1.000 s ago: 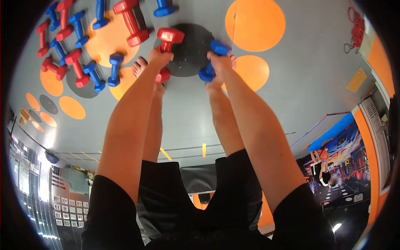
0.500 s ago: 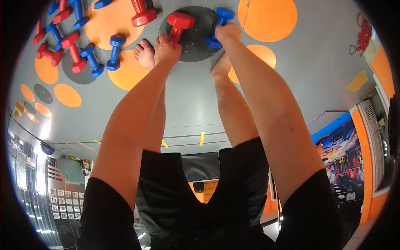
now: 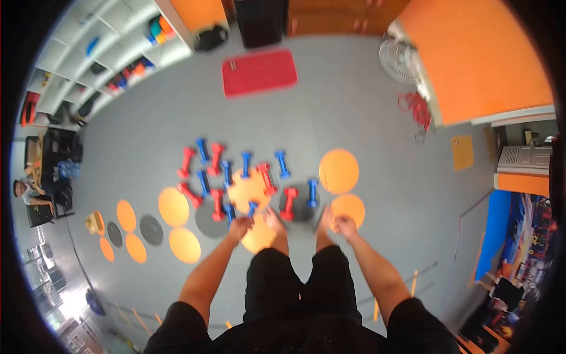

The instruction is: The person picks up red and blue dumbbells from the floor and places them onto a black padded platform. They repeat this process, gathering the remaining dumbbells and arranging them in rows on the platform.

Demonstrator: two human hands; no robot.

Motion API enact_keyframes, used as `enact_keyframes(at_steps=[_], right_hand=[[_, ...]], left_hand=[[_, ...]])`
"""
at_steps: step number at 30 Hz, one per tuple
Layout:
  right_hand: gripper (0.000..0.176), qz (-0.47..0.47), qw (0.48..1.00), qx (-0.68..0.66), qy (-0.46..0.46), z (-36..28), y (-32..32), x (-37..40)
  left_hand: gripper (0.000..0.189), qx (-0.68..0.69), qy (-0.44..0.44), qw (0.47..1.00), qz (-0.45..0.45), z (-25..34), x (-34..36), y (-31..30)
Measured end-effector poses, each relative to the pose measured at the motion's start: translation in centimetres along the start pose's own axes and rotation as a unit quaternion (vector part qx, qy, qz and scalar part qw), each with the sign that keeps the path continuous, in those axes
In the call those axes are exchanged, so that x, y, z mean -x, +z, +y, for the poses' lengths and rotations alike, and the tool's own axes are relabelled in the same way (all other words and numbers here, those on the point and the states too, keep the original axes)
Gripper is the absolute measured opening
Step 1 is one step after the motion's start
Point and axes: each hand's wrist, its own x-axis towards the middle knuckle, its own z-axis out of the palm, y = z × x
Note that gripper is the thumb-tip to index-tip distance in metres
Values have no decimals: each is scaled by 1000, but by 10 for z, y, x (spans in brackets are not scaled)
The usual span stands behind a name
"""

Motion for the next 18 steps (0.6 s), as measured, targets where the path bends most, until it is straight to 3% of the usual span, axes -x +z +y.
enact_keyframes(at_steps=[2, 4, 7, 9, 10, 12, 13, 16, 18], right_hand=[[14, -43, 981, -189, -32, -28, 3, 58], [19, -80, 961, -259, -49, -50, 14, 113], [24, -166, 942, -286, -59, -74, 40, 191], [25, -218, 951, -202, -82, -82, 58, 240], [25, -256, 941, -192, -110, -75, 70, 251], [26, -302, 928, -166, -140, -55, 80, 287], [26, -317, 923, -164, -146, -46, 81, 309], [27, -343, 906, -181, -166, -7, 72, 371], [26, -354, 878, -291, -137, 30, 55, 406]], left_hand=[[24, 55, 1, 996, -71, 36, 55, -20], [28, 105, 18, 990, -92, 61, 112, -26], [31, 182, 35, 979, -84, 73, 192, -16], [32, 253, 45, 963, -78, 46, 226, -3], [32, 262, 64, 960, -70, 41, 243, 6], [37, 389, -27, 919, -52, 27, 292, 37], [40, 416, -26, 907, -58, 11, 306, 51], [40, 428, -28, 898, -95, -24, 356, 82], [41, 412, -12, 903, -118, -37, 381, 93]])
